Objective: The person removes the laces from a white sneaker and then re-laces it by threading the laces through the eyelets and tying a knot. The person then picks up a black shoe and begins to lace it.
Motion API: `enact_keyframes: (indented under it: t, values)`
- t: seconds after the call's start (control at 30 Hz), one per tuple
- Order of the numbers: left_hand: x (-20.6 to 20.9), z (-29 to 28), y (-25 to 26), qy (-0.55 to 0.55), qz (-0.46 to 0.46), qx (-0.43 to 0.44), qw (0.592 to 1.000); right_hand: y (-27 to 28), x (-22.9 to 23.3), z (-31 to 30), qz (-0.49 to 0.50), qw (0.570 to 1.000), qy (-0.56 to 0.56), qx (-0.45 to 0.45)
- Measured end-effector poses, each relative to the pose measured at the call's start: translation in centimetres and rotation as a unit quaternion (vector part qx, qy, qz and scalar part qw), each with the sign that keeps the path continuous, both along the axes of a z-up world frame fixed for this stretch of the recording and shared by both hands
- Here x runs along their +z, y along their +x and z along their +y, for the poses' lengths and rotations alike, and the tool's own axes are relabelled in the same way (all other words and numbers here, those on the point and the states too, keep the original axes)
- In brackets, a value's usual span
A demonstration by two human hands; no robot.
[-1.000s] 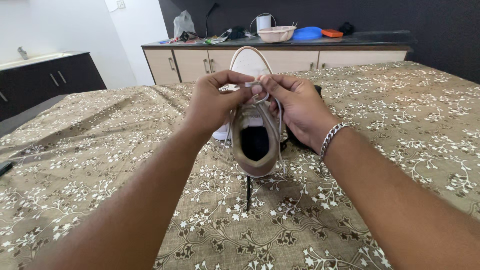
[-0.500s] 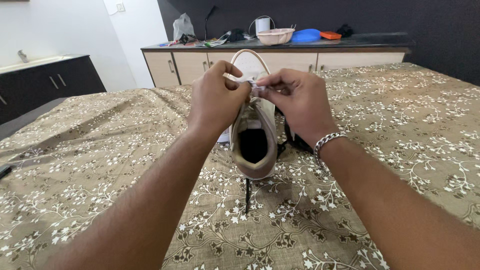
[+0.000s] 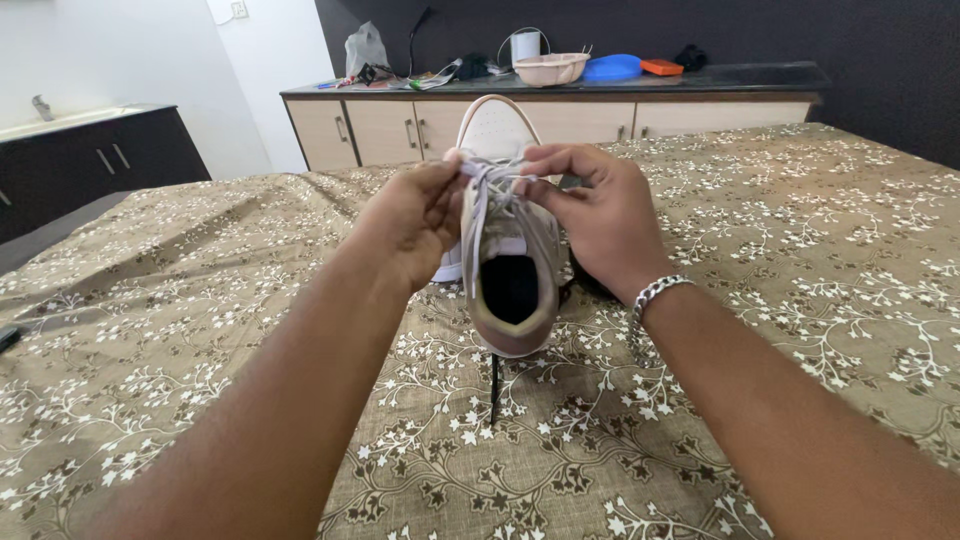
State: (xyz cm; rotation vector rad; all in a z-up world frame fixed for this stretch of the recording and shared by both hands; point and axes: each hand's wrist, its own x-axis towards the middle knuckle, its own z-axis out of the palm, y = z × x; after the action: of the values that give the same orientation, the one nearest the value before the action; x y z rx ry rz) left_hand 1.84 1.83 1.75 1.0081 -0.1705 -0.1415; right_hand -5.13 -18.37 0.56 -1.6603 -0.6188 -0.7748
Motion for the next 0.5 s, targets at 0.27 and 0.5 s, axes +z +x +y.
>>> enact_keyframes:
  t: [0.27, 0.5]
  values:
    - [-0.9, 1.7, 0.3, -0.041, 0.057, 0.182, 0.981, -0.7, -4.5, -2.5, 0.088, 0.988, 0.105, 0.075]
    - [-1.3, 1.4, 0.2, 0.101, -0.1, 0.178, 0.974, 0.4, -5.5, -2.8, 0.077, 0.99, 0.094, 0.073]
